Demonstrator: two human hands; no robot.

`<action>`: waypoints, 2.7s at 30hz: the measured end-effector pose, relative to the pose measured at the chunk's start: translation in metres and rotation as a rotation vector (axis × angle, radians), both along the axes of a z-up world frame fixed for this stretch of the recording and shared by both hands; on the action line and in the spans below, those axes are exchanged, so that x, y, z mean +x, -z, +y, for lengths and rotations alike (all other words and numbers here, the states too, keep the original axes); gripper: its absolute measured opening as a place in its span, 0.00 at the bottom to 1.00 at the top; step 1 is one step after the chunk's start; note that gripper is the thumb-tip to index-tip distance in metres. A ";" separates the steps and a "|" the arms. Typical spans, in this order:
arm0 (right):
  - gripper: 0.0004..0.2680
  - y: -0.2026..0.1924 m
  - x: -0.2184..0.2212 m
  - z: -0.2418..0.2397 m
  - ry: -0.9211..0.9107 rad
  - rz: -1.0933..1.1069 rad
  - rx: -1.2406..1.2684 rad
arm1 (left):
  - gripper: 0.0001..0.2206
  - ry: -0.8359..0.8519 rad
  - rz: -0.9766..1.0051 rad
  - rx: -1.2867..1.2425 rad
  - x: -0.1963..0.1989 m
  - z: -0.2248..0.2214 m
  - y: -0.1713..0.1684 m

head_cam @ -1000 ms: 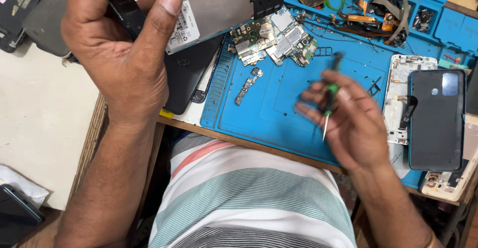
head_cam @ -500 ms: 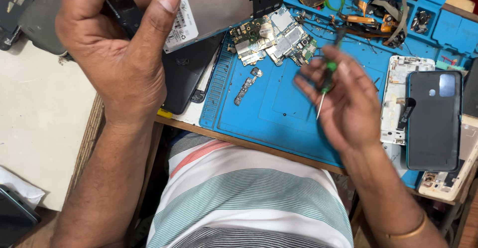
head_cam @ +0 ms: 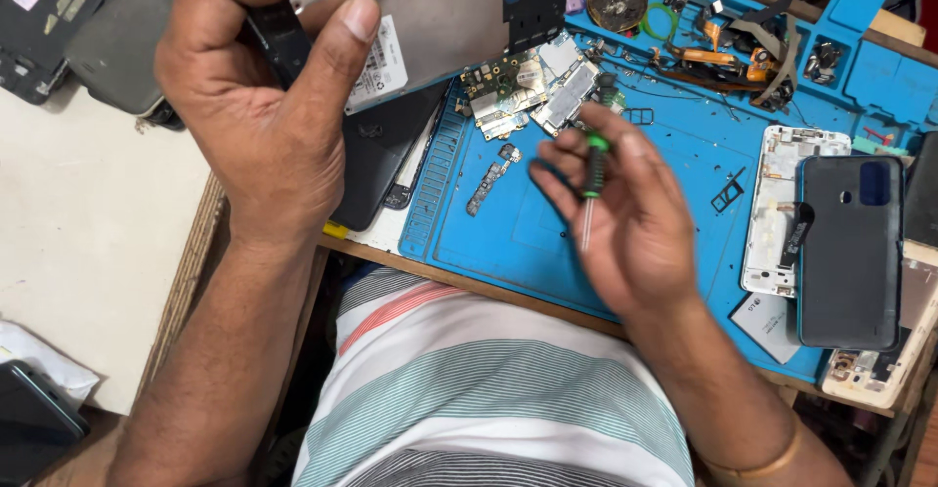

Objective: The person uses a screwdriver to remove screws from a smartphone's internal metal shield and then lifts the shield out of the phone chassis. The person then places the shield on the workbench and continues to handle the phone chassis.

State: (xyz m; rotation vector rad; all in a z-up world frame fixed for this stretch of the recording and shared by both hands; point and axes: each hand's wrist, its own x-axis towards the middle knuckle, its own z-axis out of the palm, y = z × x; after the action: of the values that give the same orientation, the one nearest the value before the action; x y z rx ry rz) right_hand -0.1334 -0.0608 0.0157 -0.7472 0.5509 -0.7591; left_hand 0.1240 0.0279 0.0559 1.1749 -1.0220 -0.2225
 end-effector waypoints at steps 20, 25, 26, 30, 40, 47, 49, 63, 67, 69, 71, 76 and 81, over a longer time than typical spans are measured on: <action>0.19 -0.020 -0.008 0.017 -0.222 0.998 -1.612 | 0.08 0.038 0.084 0.007 -0.001 0.002 -0.004; 0.26 -0.018 -0.021 0.007 -0.135 1.107 -1.665 | 0.08 0.055 0.044 -0.015 0.005 0.002 0.003; 0.26 -0.021 -0.028 0.003 -0.125 1.193 -1.647 | 0.08 0.048 0.040 -0.013 0.005 0.002 0.005; 0.23 -0.029 -0.062 0.001 -0.062 1.145 -1.478 | 0.08 0.014 0.022 0.001 0.006 0.004 0.013; 0.26 -0.024 -0.079 0.013 -0.260 1.153 -1.538 | 0.08 0.065 0.040 -0.012 0.001 -0.001 0.004; 0.18 -0.028 -0.097 -0.014 -0.046 1.066 -1.320 | 0.09 0.077 0.012 0.009 0.006 0.001 0.006; 0.15 -0.026 -0.108 -0.005 -0.035 0.961 -1.233 | 0.09 0.088 0.007 0.019 0.007 0.001 0.008; 0.13 -0.021 -0.146 -0.002 -0.113 0.759 -0.534 | 0.09 0.137 -0.001 0.097 -0.005 -0.001 0.005; 0.13 -0.012 -0.128 -0.025 -0.034 0.712 -0.627 | 0.09 0.145 -0.021 0.117 -0.006 -0.003 0.007; 0.12 -0.011 -0.121 -0.038 0.063 0.638 -0.608 | 0.09 0.156 -0.016 0.113 -0.005 -0.004 0.007; 0.12 -0.015 -0.119 -0.038 0.047 0.560 -0.559 | 0.08 0.164 0.008 0.108 -0.002 -0.003 0.007; 0.11 -0.015 -0.107 -0.040 -0.054 0.608 -0.623 | 0.08 0.162 -0.010 0.143 -0.004 -0.003 0.002; 0.10 -0.018 -0.099 -0.052 0.033 0.377 -0.521 | 0.08 0.256 0.029 0.187 -0.013 -0.004 0.006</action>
State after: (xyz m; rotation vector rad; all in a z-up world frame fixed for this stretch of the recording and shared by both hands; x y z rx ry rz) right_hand -0.2326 -0.1124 0.0337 -1.3845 0.7140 -0.8068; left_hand 0.1105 0.0237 0.0500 1.2030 -1.1437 -0.5460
